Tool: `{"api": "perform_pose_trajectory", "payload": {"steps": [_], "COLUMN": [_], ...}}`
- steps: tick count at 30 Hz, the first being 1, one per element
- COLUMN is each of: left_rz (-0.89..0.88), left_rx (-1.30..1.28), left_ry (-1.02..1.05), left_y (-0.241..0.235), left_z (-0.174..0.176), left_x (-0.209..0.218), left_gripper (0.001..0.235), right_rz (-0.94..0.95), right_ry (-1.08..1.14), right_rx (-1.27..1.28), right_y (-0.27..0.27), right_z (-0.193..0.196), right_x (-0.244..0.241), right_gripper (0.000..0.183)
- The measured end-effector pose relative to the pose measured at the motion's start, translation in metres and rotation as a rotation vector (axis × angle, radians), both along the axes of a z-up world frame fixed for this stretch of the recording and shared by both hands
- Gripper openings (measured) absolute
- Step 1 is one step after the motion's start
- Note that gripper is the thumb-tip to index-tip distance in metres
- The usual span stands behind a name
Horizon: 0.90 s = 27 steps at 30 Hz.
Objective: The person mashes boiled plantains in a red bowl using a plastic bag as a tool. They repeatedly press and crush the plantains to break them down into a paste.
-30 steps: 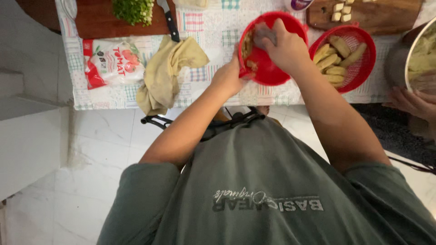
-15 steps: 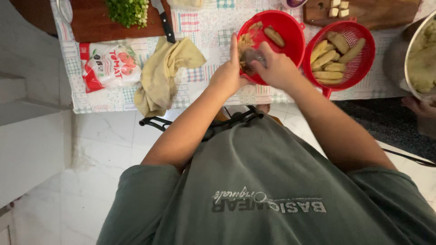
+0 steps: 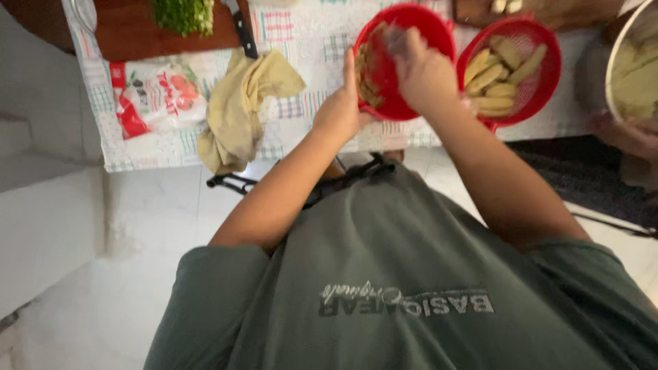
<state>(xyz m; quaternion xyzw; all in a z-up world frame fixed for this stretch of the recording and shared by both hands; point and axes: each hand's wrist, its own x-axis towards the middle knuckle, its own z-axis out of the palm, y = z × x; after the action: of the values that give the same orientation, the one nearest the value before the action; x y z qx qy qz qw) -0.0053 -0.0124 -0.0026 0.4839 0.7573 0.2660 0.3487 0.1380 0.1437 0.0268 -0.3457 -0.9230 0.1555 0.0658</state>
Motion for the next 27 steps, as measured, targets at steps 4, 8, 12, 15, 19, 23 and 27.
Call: {"api": "perform_pose_trajectory", "payload": {"steps": [4,8,12,15,19,23,27], "left_rz": [-0.001,0.026,0.014,0.008,0.003,-0.011,-0.017], "left_rx": [-0.005,-0.038,-0.023,-0.019,-0.002,-0.047,-0.028], "left_ry": [0.014,-0.027,-0.025,-0.013,-0.009,0.01,0.006], "left_y": [0.004,0.008,0.005,0.003,0.01,0.005,0.01], "left_z": [0.0,0.004,0.0,-0.002,-0.002,0.0,0.006], "left_x": [-0.002,-0.005,-0.003,0.0,-0.009,-0.002,-0.006], "left_gripper": [0.145,0.147,0.147,0.148,0.147,0.143,0.142], "right_rz": [-0.031,0.072,-0.046,-0.165,-0.012,0.017,-0.045], "right_ry": [-0.194,-0.073,0.091,0.154,0.119,-0.106,0.084], "right_rx": [-0.183,-0.358,-0.262,-0.363,-0.308,-0.302,-0.353], "right_y": [0.014,0.037,0.029,0.014,0.001,-0.003,0.003], "right_z": [0.006,0.011,0.0,-0.001,0.014,0.027,0.03], "right_x": [-0.012,0.0,0.007,-0.01,-0.03,-0.011,-0.008], "right_gripper": [0.05,0.043,0.041,0.037,0.039,0.045,0.037]}}
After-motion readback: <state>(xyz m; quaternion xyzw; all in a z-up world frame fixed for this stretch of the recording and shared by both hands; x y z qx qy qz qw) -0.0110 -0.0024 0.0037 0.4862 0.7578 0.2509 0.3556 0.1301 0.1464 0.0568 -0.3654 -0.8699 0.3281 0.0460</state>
